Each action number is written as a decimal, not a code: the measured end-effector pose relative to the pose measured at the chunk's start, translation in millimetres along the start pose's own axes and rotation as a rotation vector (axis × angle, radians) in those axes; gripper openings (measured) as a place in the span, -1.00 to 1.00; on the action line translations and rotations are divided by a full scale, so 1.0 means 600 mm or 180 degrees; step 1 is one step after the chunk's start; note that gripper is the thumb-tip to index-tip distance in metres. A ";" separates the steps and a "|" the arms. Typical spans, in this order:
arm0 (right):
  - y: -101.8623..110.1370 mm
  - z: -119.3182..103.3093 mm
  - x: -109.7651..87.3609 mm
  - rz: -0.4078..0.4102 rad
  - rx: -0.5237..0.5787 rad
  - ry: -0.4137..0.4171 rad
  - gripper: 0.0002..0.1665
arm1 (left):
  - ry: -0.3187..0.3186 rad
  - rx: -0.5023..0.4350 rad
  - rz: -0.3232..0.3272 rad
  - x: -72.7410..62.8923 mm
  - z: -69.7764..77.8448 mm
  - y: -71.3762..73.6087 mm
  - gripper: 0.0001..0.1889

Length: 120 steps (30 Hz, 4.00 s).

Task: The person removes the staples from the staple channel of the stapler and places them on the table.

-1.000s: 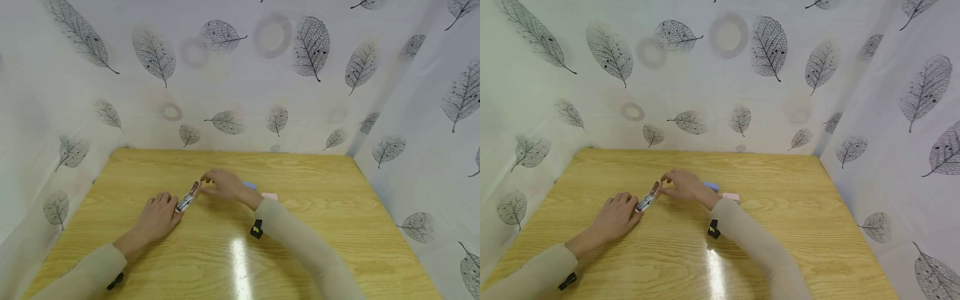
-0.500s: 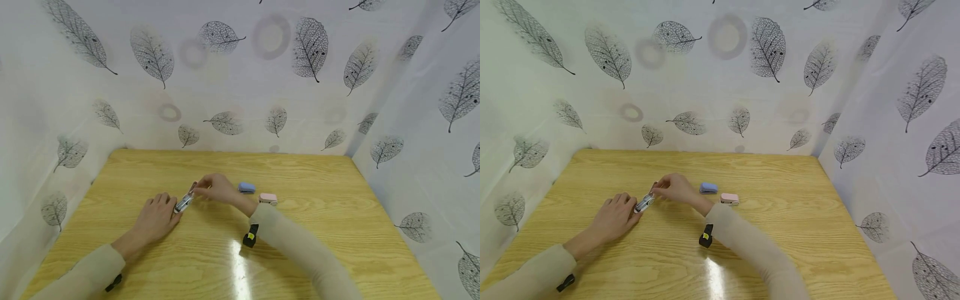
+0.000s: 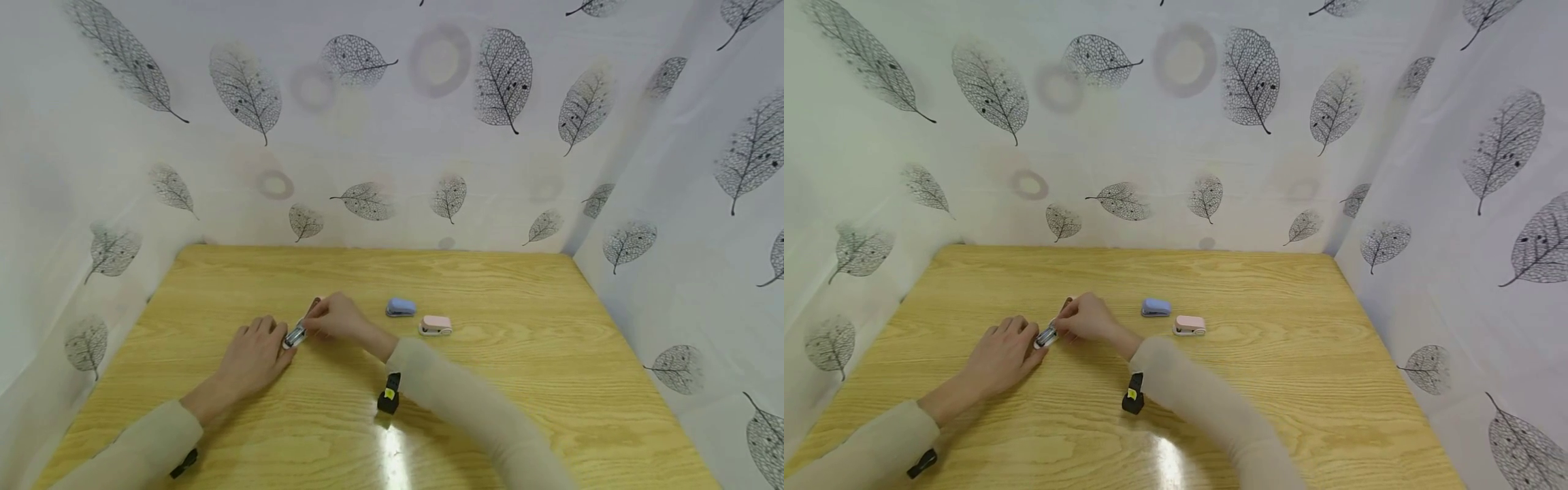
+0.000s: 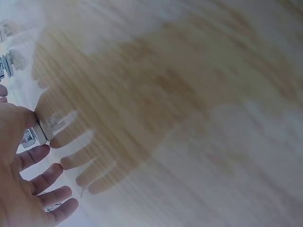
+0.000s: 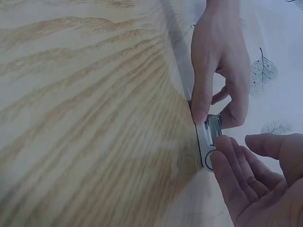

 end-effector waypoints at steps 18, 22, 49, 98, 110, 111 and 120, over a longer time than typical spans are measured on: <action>-0.026 -0.004 0.005 -0.0125 -0.0208 0.0003 -0.79 | -0.0040 0.0043 0.0003 0.000 -0.001 -0.001 -0.72; -0.028 -0.004 0.005 -0.0189 -0.0113 -0.0069 -0.79 | -0.0040 0.0049 -0.0020 0.000 -0.001 -0.001 -0.71; -0.039 0.002 -0.006 0.0085 0.0143 -0.0066 -0.85 | -0.0035 0.0053 -0.0047 -0.002 0.002 0.000 -0.69; -0.078 0.040 -0.121 -0.0778 0.0959 -0.0647 -0.86 | -0.0036 0.0061 0.0007 -0.005 -0.001 -0.006 -0.67; -0.068 0.044 -0.130 -0.0513 0.1114 -0.0621 -0.90 | 0.0029 0.0025 -0.0058 -0.003 -0.006 -0.008 -0.65; -0.063 0.045 -0.133 -0.0479 0.1103 -0.0593 -0.89 | 0.0026 0.0022 -0.0058 -0.003 -0.006 -0.007 -0.66; 0.001 0.062 -0.152 -0.0275 0.0744 -0.0096 -0.82 | 0.0055 -0.0035 -0.0101 -0.002 -0.006 0.000 -0.64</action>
Point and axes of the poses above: each hand's wrist, its own x-axis towards the middle knuckle, its own y-axis out of the back of the hand, z = x × y, the point moved 1 cm from there along x, towards the middle knuckle, and after that the axes turned 1 degree about z, right-handed, at the moved point
